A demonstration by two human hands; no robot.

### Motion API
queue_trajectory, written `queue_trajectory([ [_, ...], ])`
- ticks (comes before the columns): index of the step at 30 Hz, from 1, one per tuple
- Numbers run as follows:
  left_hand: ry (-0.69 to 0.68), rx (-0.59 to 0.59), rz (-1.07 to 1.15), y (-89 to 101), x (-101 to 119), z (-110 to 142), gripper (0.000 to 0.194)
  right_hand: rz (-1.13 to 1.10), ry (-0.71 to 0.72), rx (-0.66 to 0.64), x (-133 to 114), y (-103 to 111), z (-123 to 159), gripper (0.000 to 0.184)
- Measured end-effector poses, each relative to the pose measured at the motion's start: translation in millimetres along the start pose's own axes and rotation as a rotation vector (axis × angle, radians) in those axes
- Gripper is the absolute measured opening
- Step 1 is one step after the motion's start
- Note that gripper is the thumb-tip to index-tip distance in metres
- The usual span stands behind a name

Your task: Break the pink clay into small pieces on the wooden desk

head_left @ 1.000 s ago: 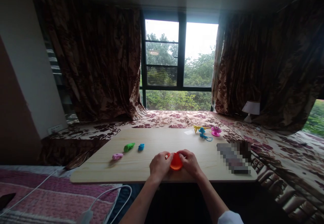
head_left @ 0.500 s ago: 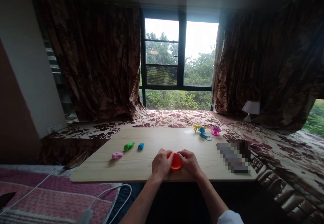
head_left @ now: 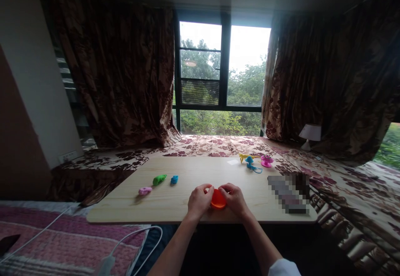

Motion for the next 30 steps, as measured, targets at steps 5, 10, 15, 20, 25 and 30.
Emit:
queue_trajectory([
  [5, 0.022, -0.001, 0.030, -1.4, -1.5, 3.5, 0.031, 0.020, -0.003, 0.023, 1.2, 2.3, -1.5, 0.029],
  [10, 0.068, 0.097, 0.021, 8.3, -5.9, 5.1, 0.028, 0.040, -0.013, 0.026, 3.3, 2.9, -1.3, 0.024],
  [15, 0.046, 0.058, 0.035, 5.7, -1.8, 3.2, 0.028, 0.037, -0.002, 0.007, 0.2, 1.6, -0.5, 0.021],
  [20, 0.038, 0.085, 0.048, 6.0, -1.7, 3.7, 0.028, 0.038, -0.007, 0.042, -0.6, 5.9, -2.9, 0.028],
  [25, 0.049, 0.097, 0.046, 6.6, -5.7, 4.3, 0.025, 0.022, -0.014, 0.033, 2.9, 3.9, -1.5, 0.020],
  [30, 0.011, 0.046, 0.065, 0.4, -4.3, 4.3, 0.028, 0.011, -0.003, 0.032, 1.3, 2.9, -1.2, 0.022],
])
Point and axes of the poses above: each hand's wrist, its own z-axis away from the middle knuckle, its own y-axis out of the back of the hand, x = y × z, the point moved 8 cm from there along -z, towards the middle knuckle, and after that the axes turned 10 degrees about x, right-handed, at the moved point
